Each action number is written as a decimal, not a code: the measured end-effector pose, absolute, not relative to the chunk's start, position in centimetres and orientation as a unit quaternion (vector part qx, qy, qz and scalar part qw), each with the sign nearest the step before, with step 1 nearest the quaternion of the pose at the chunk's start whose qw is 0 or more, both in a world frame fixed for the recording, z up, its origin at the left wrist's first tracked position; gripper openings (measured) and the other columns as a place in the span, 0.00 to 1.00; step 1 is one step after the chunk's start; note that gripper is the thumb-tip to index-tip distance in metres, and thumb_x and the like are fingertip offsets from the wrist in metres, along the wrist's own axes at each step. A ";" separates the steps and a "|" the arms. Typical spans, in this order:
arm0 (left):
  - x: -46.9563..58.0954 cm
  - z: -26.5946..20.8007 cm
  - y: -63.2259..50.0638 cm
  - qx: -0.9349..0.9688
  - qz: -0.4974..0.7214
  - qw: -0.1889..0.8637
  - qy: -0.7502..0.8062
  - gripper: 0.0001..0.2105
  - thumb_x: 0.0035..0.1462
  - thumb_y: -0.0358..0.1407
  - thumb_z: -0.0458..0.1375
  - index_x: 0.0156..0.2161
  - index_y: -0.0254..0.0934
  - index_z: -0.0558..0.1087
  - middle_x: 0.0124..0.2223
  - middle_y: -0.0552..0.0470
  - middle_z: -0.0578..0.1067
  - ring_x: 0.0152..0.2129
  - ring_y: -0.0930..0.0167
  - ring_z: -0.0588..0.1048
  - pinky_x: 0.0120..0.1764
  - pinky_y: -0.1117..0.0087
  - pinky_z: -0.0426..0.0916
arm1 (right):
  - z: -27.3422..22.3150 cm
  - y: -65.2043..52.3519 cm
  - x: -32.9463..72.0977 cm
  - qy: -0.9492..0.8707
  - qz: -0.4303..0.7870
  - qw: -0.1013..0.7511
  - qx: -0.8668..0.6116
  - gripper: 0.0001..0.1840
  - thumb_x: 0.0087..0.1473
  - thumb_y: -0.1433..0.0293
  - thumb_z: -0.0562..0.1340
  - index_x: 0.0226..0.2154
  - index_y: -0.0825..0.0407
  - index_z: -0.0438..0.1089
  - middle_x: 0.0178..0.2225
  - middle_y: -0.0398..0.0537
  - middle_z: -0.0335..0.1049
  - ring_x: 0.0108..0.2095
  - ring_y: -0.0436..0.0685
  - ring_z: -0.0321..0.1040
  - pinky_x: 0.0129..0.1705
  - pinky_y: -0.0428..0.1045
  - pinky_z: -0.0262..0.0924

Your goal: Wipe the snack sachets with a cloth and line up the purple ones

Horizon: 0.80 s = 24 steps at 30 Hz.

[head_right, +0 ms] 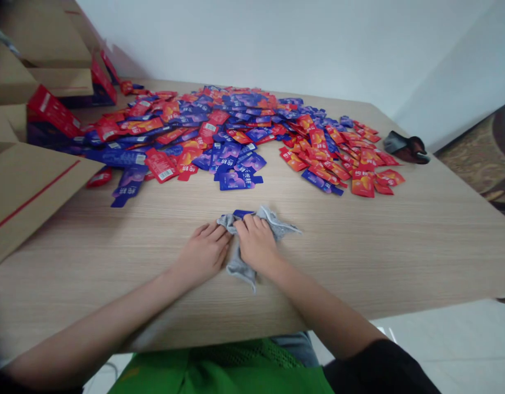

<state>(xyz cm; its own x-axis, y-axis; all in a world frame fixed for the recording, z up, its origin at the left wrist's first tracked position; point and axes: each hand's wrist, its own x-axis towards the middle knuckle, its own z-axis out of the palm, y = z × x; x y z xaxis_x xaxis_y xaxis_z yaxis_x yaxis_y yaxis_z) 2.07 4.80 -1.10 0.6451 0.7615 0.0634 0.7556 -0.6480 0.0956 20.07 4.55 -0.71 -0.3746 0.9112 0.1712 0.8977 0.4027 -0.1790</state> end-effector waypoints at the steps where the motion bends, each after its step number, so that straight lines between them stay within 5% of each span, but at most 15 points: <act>1: 2.1 -1.1 4.7 0.905 0.045 0.030 0.422 0.19 0.63 0.32 0.47 0.56 0.33 0.71 0.59 0.43 0.71 0.60 0.57 0.63 0.56 0.54 0.61 | -0.9 4.4 20.1 -0.829 0.024 0.092 -0.551 0.13 0.60 0.74 0.52 0.45 0.53 0.67 0.43 0.55 0.67 0.44 0.63 0.62 0.45 0.55 0.57; 6: 2.1 -0.7 4.6 0.900 0.025 0.046 0.434 0.25 0.60 0.30 0.49 0.62 0.35 0.64 0.66 0.46 0.61 0.61 0.56 0.62 0.57 0.52 0.61 | -1.7 4.2 26.2 -0.756 0.036 0.032 -0.652 0.16 0.59 0.76 0.51 0.47 0.55 0.67 0.46 0.57 0.68 0.45 0.62 0.64 0.46 0.54 0.57; 12: 3.2 2.0 7.8 0.902 0.032 0.075 0.423 0.15 0.62 0.39 0.50 0.47 0.39 0.76 0.51 0.45 0.75 0.49 0.58 0.72 0.51 0.54 0.65 | -0.2 5.7 31.7 -0.705 0.017 0.085 -0.704 0.21 0.63 0.64 0.49 0.52 0.52 0.68 0.52 0.58 0.66 0.51 0.66 0.63 0.52 0.60 0.57; 16: 4.5 2.1 11.7 0.875 0.065 0.101 0.469 0.23 0.55 0.47 0.60 0.55 0.41 0.70 0.55 0.45 0.71 0.52 0.56 0.68 0.51 0.54 0.65 | 0.8 7.5 30.2 -0.746 0.006 0.078 -0.661 0.22 0.58 0.59 0.57 0.54 0.45 0.69 0.64 0.56 0.54 0.60 0.71 0.54 0.56 0.67 0.50; 18: 4.9 1.5 13.2 0.867 0.053 0.132 0.478 0.30 0.46 0.49 0.66 0.53 0.39 0.70 0.55 0.43 0.70 0.53 0.54 0.67 0.50 0.55 0.66 | 1.0 8.4 29.1 -0.771 0.011 0.098 -0.629 0.34 0.52 0.59 0.62 0.61 0.47 0.60 0.66 0.58 0.49 0.63 0.70 0.48 0.59 0.65 0.46; 21: 4.9 0.6 13.9 0.874 0.047 0.177 0.451 0.25 0.43 0.47 0.68 0.46 0.38 0.73 0.50 0.44 0.73 0.49 0.56 0.71 0.47 0.60 0.67 | 1.2 9.8 27.9 -0.802 0.049 0.106 -0.586 0.50 0.45 0.59 0.67 0.66 0.53 0.50 0.66 0.62 0.47 0.65 0.70 0.45 0.61 0.64 0.43; 24: 4.4 0.7 14.0 0.894 0.052 0.223 0.385 0.14 0.52 0.37 0.61 0.46 0.42 0.71 0.44 0.51 0.77 0.43 0.63 0.75 0.43 0.68 0.68 | 1.8 11.0 27.4 -0.833 0.127 0.074 -0.533 0.39 0.44 0.59 0.69 0.57 0.51 0.64 0.61 0.59 0.58 0.61 0.69 0.53 0.60 0.64 0.46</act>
